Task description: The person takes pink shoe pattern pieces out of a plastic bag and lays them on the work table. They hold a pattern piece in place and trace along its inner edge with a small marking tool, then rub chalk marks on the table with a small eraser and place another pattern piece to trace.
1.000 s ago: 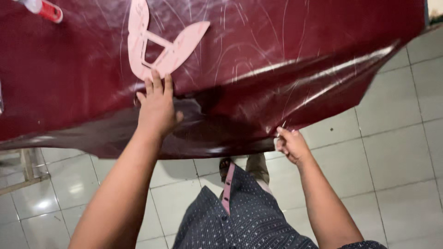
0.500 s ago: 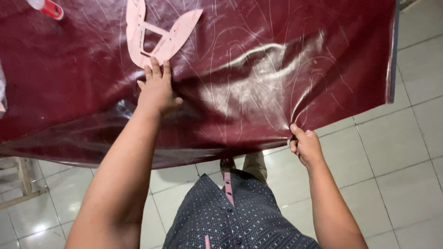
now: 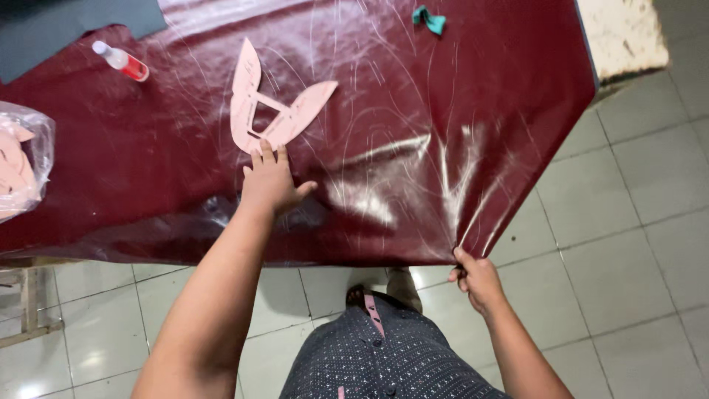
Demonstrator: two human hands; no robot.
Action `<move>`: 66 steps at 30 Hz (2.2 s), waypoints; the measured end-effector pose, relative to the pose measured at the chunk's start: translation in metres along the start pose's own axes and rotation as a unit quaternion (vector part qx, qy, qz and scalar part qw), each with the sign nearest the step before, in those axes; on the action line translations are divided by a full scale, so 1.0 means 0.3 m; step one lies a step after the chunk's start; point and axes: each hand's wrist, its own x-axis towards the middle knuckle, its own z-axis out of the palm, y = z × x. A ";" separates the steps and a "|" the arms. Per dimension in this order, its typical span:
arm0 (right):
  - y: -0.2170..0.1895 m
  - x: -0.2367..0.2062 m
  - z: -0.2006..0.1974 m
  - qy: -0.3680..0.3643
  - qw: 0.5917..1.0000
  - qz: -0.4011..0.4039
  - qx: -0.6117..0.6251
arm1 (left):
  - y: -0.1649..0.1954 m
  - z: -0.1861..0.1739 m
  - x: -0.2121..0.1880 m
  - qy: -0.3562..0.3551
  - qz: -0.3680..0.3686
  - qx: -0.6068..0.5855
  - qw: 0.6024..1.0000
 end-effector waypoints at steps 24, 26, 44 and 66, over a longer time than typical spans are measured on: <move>-0.535 0.318 0.568 -0.265 0.749 -0.379 -0.474 | -0.097 0.040 -0.087 0.270 -0.001 -0.135 0.953; -0.575 0.309 0.669 -0.246 0.729 -0.424 -0.477 | -0.124 0.088 -0.163 0.374 0.003 -0.171 0.911; -0.367 0.243 1.414 -0.170 0.587 -0.557 -0.563 | -1.251 0.304 -0.497 0.276 -0.546 -0.514 0.601; -0.214 0.314 1.637 0.032 0.516 -0.578 -0.631 | -1.620 0.633 -0.518 -0.055 -0.353 -0.631 0.688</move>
